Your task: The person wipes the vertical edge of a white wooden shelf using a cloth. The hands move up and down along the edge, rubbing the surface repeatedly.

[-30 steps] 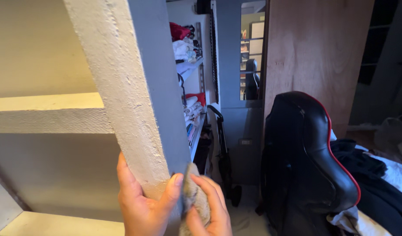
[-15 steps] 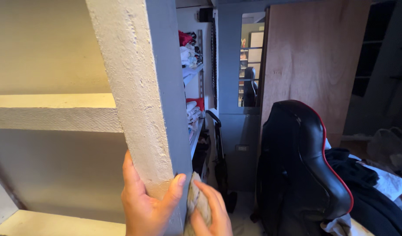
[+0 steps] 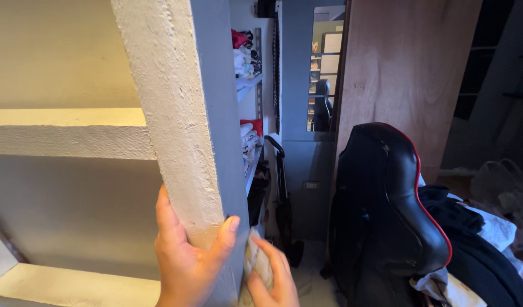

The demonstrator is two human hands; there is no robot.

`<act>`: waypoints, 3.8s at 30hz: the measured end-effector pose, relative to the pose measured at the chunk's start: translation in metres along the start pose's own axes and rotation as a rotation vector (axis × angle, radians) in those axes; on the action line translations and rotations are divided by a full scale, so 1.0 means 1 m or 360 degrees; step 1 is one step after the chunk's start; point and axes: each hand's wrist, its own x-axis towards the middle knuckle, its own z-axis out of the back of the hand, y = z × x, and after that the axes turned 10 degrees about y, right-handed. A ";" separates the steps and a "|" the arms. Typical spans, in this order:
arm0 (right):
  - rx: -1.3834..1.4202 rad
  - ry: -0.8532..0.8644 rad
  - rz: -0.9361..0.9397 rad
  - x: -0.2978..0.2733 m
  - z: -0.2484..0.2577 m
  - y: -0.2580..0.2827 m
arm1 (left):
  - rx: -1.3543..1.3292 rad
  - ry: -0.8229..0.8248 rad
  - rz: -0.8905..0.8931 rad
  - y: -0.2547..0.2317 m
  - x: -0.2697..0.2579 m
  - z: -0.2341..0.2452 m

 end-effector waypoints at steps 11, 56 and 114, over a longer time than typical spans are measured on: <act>-0.0056 -0.0013 0.0098 0.003 0.000 0.025 | -0.0138 0.0018 -0.0005 0.002 -0.001 0.000; 0.0004 0.0084 0.0352 0.038 0.013 0.075 | -0.0273 0.0024 -0.0055 0.019 -0.001 -0.001; 0.0504 0.0170 -0.0087 0.028 -0.003 0.068 | -0.0077 0.0086 -0.0110 0.001 -0.016 0.008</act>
